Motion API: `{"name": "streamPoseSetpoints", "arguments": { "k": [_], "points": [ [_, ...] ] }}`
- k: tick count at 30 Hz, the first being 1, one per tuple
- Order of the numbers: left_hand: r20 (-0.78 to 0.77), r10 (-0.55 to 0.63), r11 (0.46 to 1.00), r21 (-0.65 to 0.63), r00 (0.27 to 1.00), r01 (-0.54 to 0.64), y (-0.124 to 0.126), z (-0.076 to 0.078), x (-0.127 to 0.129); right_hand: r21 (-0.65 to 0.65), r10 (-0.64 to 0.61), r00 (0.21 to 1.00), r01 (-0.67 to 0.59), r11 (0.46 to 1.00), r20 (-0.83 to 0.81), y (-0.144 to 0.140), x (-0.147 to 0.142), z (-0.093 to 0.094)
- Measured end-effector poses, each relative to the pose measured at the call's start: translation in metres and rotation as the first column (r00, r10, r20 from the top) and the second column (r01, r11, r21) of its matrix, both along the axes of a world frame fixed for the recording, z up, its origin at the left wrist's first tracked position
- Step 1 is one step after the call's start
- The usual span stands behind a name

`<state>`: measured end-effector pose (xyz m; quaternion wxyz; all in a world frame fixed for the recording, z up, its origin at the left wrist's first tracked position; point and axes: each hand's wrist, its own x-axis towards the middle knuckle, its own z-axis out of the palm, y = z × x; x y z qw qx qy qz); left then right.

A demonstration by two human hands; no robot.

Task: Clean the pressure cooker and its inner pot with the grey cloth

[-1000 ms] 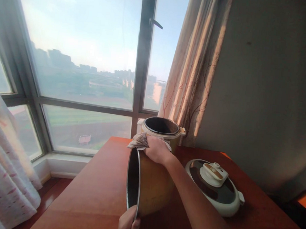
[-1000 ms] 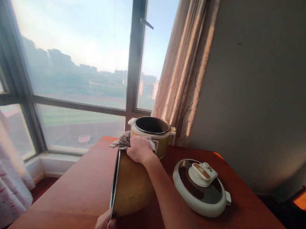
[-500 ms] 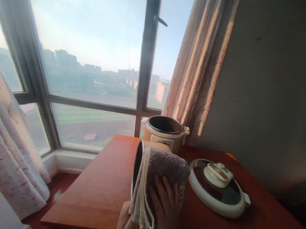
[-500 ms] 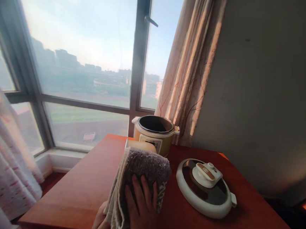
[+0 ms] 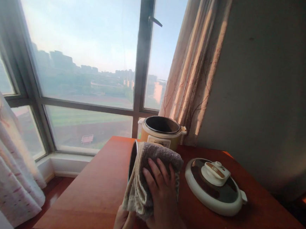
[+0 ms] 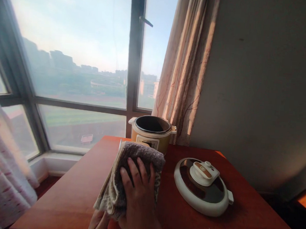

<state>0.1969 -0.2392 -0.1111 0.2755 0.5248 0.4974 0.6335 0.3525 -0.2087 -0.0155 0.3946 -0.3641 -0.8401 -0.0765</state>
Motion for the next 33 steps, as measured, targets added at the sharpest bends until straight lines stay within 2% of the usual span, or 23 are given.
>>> {"name": "streamPoseSetpoints", "arguments": {
  "k": [4, 7, 9, 12, 15, 17, 21, 25, 27, 29, 31, 33],
  "points": [
    [0.070, -0.111, 0.989, -0.095, 0.991, 0.117, -0.006, 0.031, 0.010, -0.182, 0.044, 0.999, -0.048, 0.982, -0.023, 0.032, -0.007, 0.049],
    [0.170, -0.053, 0.984, -0.158, 0.984, 0.081, -0.011, 0.053, 0.014, -0.281, 0.101, 0.995, -0.104, 0.954, -0.027, 0.059, -0.017, 0.074],
    [0.188, 0.023, 0.985, -0.175, 0.982, 0.011, -0.010, 0.060, 0.012, -0.342, 0.123, 0.992, -0.118, 0.932, -0.008, 0.075, -0.024, 0.088],
    [0.164, 0.084, 0.985, -0.162, 0.983, -0.057, -0.002, 0.053, 0.002, -0.422, 0.133, 0.990, -0.103, 0.901, 0.043, 0.089, -0.035, 0.104],
    [0.084, 0.071, 0.992, -0.113, 0.994, -0.061, 0.008, 0.028, -0.013, -0.439, 0.109, 0.992, -0.067, 0.896, 0.071, 0.094, -0.044, 0.110],
    [-0.016, 0.081, 0.995, -0.058, 0.997, -0.082, 0.011, 0.005, -0.024, -0.417, 0.082, 0.994, -0.044, 0.908, 0.073, 0.095, -0.047, 0.109],
    [-0.217, 0.023, 1.000, 0.015, 0.976, -0.020, 0.011, -0.036, -0.040, -0.324, 0.025, 0.998, -0.007, 0.946, 0.053, 0.096, -0.049, 0.098],
    [-0.226, 0.068, 0.997, 0.061, 0.972, -0.056, 0.010, -0.055, -0.042, -0.243, 0.045, 0.999, -0.038, 0.969, 0.023, 0.091, -0.045, 0.084],
    [-0.191, 0.097, 0.995, 0.049, 0.977, -0.090, 0.008, -0.056, -0.040, -0.207, 0.059, 0.998, -0.055, 0.977, 0.011, 0.084, -0.041, 0.077],
    [-0.179, 0.108, 0.994, 0.021, 0.978, -0.106, 0.007, -0.051, -0.037, -0.161, 0.070, 0.997, -0.068, 0.985, 0.009, 0.075, -0.036, 0.067],
    [-0.171, 0.115, 0.993, 0.002, 0.979, -0.117, 0.008, -0.039, -0.033, -0.107, 0.081, 0.997, -0.080, 0.991, 0.009, 0.062, -0.032, 0.052],
    [-0.133, 0.096, 0.995, -0.023, 0.987, -0.100, 0.011, -0.021, -0.029, -0.052, 0.076, 0.997, -0.075, 0.996, 0.005, 0.048, -0.027, 0.028]
  ]
}}
